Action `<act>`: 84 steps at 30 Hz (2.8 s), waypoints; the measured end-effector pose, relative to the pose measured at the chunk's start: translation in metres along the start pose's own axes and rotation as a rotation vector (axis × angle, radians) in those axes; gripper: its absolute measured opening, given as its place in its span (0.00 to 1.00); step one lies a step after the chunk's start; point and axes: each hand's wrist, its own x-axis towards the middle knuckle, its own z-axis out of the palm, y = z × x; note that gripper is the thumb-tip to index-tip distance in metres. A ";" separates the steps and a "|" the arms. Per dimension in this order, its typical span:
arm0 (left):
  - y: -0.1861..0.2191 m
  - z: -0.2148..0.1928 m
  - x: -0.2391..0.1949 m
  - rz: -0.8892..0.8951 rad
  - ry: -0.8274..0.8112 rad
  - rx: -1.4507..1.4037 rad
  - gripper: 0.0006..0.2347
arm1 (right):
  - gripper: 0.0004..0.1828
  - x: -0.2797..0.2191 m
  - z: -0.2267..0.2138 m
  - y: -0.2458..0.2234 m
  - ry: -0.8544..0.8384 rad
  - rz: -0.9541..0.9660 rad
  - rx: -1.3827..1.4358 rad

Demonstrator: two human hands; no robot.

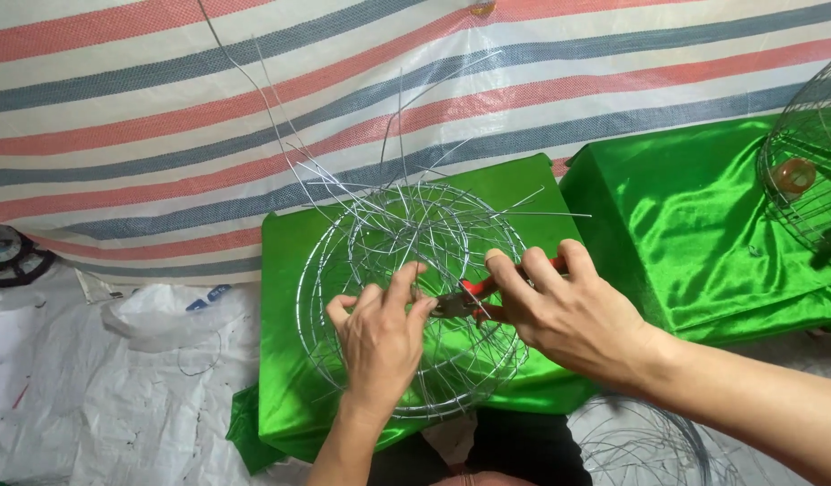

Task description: Shaping and assembling thin metal wires into a cage-like structure using hands and pliers.

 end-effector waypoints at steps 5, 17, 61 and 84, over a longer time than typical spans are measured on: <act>-0.009 -0.006 -0.004 0.053 0.022 -0.165 0.32 | 0.21 -0.021 -0.009 -0.008 -0.042 0.161 -0.023; -0.009 -0.026 0.000 0.224 0.021 -0.243 0.23 | 0.32 -0.176 0.167 -0.122 -0.561 1.254 0.603; -0.051 0.005 0.030 -0.038 0.071 -0.339 0.16 | 0.05 0.047 0.054 -0.101 0.395 0.632 0.651; -0.034 0.014 0.028 -0.115 0.201 -0.356 0.15 | 0.06 0.047 0.043 -0.097 0.245 0.638 0.814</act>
